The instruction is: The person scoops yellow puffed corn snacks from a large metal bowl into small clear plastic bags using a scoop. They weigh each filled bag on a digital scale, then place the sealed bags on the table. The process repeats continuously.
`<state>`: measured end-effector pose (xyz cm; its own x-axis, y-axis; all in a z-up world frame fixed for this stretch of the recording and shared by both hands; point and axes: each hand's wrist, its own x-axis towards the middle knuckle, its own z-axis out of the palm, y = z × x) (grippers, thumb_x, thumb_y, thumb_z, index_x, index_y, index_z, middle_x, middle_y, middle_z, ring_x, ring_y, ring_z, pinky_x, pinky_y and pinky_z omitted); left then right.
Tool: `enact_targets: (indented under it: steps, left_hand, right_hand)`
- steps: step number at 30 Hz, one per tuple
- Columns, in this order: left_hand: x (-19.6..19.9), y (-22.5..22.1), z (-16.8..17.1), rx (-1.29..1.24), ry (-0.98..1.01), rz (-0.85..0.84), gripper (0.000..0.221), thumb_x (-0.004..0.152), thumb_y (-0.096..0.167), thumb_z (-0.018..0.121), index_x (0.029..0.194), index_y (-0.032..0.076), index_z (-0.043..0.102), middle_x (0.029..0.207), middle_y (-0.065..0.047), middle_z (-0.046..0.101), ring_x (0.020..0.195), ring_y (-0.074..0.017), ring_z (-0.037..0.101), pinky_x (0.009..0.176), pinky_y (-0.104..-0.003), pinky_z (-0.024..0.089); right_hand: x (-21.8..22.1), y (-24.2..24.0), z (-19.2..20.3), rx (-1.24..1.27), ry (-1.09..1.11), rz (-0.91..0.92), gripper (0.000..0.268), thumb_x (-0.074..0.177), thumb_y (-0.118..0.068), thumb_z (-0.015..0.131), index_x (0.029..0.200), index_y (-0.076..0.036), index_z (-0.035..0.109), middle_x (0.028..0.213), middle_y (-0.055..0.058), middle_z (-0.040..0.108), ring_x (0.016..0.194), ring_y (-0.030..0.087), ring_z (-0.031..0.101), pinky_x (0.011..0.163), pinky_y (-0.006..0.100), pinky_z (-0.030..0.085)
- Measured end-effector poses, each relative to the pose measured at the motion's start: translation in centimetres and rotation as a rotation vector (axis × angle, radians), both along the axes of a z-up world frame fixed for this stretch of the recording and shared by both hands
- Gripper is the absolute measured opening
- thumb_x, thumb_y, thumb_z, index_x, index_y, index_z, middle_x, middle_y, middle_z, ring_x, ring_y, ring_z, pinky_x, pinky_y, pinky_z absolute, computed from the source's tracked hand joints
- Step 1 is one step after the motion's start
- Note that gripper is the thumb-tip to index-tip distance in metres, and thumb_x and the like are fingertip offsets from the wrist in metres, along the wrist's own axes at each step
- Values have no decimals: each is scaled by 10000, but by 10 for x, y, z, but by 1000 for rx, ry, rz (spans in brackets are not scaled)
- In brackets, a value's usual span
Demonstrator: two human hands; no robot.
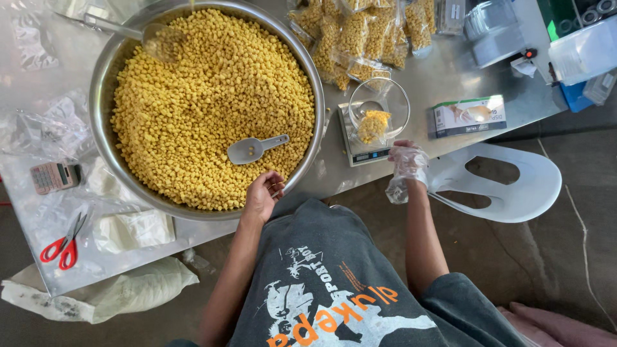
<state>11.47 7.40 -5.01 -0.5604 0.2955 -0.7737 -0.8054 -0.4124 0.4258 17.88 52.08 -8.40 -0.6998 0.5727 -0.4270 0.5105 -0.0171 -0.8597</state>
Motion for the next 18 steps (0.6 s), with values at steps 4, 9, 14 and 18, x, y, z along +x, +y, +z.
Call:
enact_targets:
  steps: [4,9,14,18]
  left_hand:
    - [4,-5,1,12,26,13,180,968,284,621,911,119,663,862,-48,701,795,-157,641,722,-335,496]
    - [9,-7,-5,3,19,18,193,958,290,620,899,111,660,860,-51,706,787,-158,644,712,-336,501]
    - [12,-3,-14,22,37,0,195,968,294,619,911,113,663,864,-49,712,780,-162,655,692,-333,511]
    - [13,4,-10,38,26,-32,210,976,310,628,953,109,683,878,-43,718,791,-163,659,685,-335,521]
  right_hand:
    - [-4,-12,-7,715,-118,251,408,863,-283,778,1159,-20,683,794,115,696,694,240,678,628,371,550]
    - [-35,-24,-16,959,-141,405,500,875,-389,786,1150,8,653,781,169,714,746,298,701,676,401,563]
    - [-59,-24,-16,1355,-133,924,108,957,-259,640,971,-163,688,887,98,751,847,271,737,847,431,592]
    - [-64,-27,17,1196,-92,538,139,964,-159,662,1070,-80,703,897,122,748,800,249,729,743,396,583]
